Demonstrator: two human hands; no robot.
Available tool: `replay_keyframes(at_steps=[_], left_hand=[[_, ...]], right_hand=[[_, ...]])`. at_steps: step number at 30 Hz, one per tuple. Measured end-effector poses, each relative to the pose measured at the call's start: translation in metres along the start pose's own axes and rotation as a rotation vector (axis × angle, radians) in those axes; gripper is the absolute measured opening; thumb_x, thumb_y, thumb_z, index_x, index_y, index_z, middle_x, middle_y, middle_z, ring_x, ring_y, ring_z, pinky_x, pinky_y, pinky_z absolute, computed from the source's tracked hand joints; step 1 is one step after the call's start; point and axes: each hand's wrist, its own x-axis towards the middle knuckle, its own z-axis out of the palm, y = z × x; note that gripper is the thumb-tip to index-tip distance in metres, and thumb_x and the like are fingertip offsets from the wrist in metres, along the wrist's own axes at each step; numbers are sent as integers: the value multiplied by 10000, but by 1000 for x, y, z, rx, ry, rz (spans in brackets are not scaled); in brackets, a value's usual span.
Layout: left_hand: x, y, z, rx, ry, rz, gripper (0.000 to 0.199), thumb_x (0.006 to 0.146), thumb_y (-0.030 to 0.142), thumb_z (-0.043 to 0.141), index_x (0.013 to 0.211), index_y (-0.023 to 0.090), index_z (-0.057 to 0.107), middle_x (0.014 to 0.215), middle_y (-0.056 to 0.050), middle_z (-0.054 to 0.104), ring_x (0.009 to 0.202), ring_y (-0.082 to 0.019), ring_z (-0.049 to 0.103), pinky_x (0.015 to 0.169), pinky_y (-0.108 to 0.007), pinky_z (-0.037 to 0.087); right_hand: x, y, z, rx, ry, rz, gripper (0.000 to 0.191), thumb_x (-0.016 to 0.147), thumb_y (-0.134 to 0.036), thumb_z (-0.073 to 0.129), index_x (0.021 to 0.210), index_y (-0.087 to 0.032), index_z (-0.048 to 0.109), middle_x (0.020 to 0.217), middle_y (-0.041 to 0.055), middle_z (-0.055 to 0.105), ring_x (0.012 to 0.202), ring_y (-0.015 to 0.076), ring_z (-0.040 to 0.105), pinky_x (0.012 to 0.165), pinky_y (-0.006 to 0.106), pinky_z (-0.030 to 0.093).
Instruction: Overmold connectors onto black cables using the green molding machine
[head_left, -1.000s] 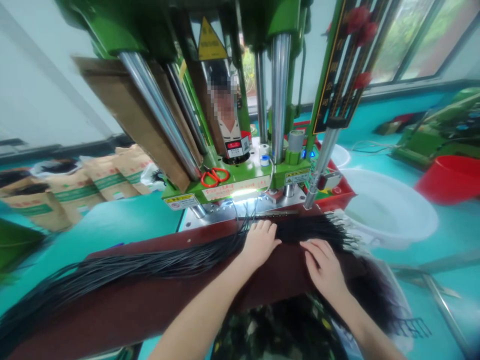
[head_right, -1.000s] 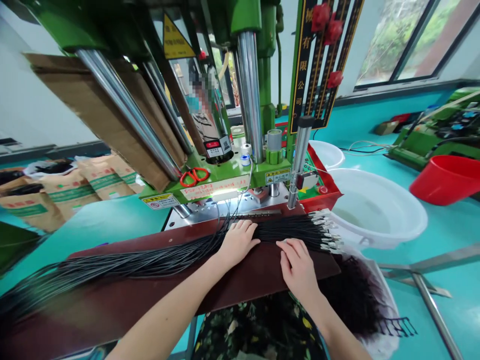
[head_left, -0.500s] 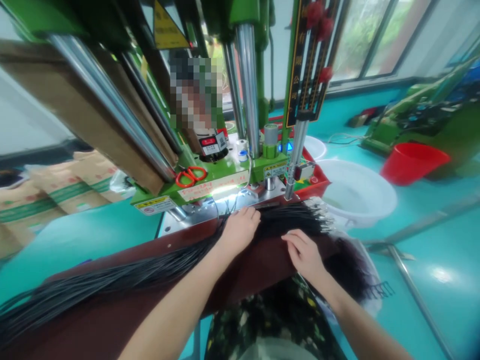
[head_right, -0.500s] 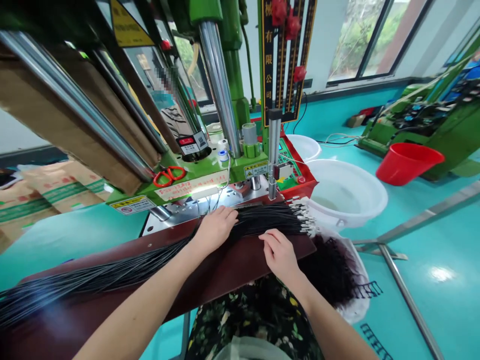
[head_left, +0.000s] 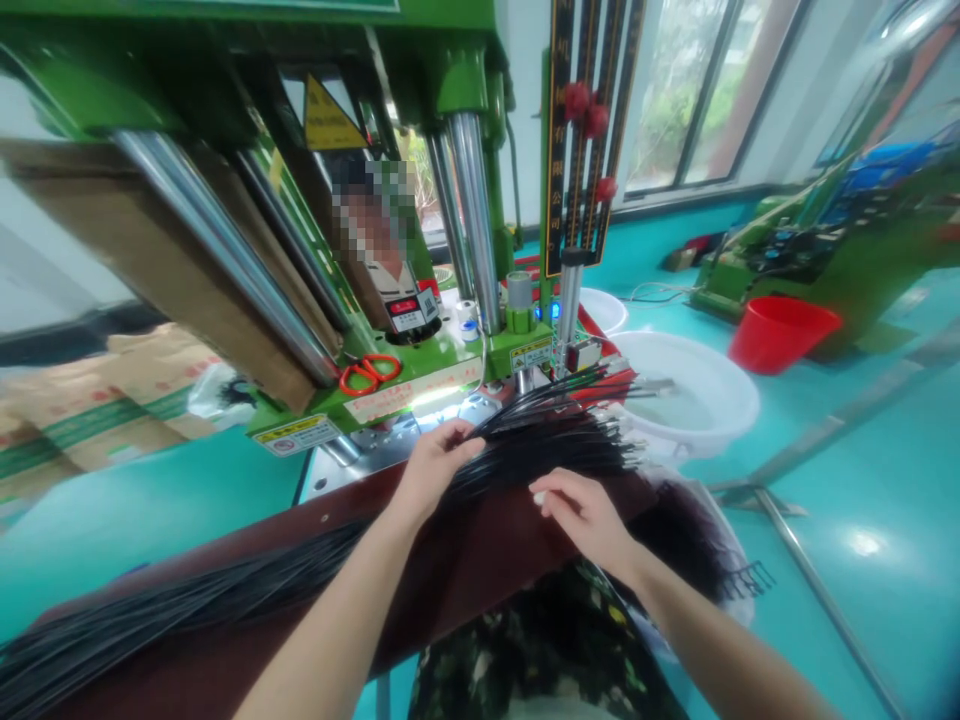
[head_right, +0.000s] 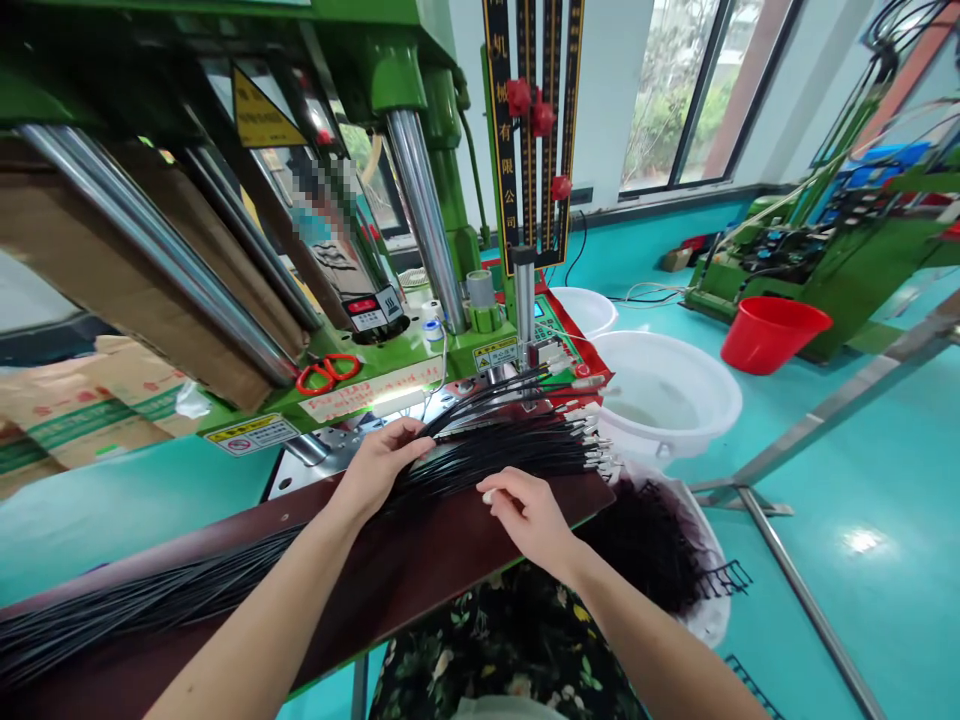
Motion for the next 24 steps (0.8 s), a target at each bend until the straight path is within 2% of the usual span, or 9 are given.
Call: replay_keyframes(at_steps=[4, 6, 9, 11, 14, 17, 20, 24], left_hand=[[-6, 1, -1, 103, 23, 50, 199, 767, 354, 541, 823, 165, 567, 688, 14, 583, 635, -112, 514, 644, -232, 401], [-10, 0, 3, 154, 60, 85, 199, 771, 357, 540, 837, 171, 563, 718, 8, 597, 652, -123, 533, 653, -241, 415], [-17, -2, 12, 267, 84, 171, 157, 770, 325, 548, 813, 175, 563, 744, 0, 603, 683, -135, 543, 668, -246, 416], [-25, -5, 19, 340, 50, 221, 126, 788, 298, 527, 800, 175, 555, 760, -6, 602, 702, -138, 543, 684, -249, 409], [-42, -7, 28, 416, -58, 220, 110, 808, 269, 501, 755, 175, 522, 726, -2, 579, 681, -132, 528, 668, -240, 393], [-62, -5, 34, 456, -216, 161, 109, 809, 240, 496, 721, 176, 506, 701, 3, 564, 663, -127, 512, 642, -228, 377], [-81, -1, 34, 453, -408, 124, 70, 791, 187, 502, 725, 179, 524, 749, 0, 589, 692, -127, 526, 651, -222, 368], [-97, 2, 33, 449, -660, 38, 66, 721, 154, 561, 670, 174, 524, 706, 13, 592, 649, -126, 525, 612, -223, 352]], right_hand=[[12, -22, 7, 287, -66, 195, 161, 830, -221, 502, 938, -198, 619, 695, -9, 602, 610, 116, 584, 632, 269, 494], [20, -23, 11, 483, -62, 276, 220, 809, -250, 561, 1022, -212, 599, 786, 6, 636, 718, 136, 609, 727, 303, 493], [36, -19, 12, 839, 40, 293, 339, 750, -268, 649, 1079, -252, 572, 1037, 22, 626, 1014, 177, 555, 934, 369, 400], [46, -17, 7, 1024, 132, 282, 315, 754, -297, 644, 1061, -249, 587, 1111, 28, 604, 1098, 191, 509, 1006, 392, 327], [54, -17, -8, 1139, 191, 300, 266, 809, -322, 573, 1044, -205, 613, 1062, 61, 633, 1065, 198, 538, 1028, 393, 298], [48, -19, -21, 1129, 149, 314, 228, 831, -307, 539, 979, -172, 649, 914, 68, 677, 959, 200, 594, 1005, 405, 327], [33, -20, -23, 1046, 34, 319, 217, 837, -306, 537, 940, -166, 666, 836, 68, 689, 890, 215, 620, 964, 442, 358], [10, -22, -18, 820, -197, 335, 217, 852, -277, 522, 969, -172, 670, 964, 93, 673, 967, 233, 593, 954, 449, 358]])
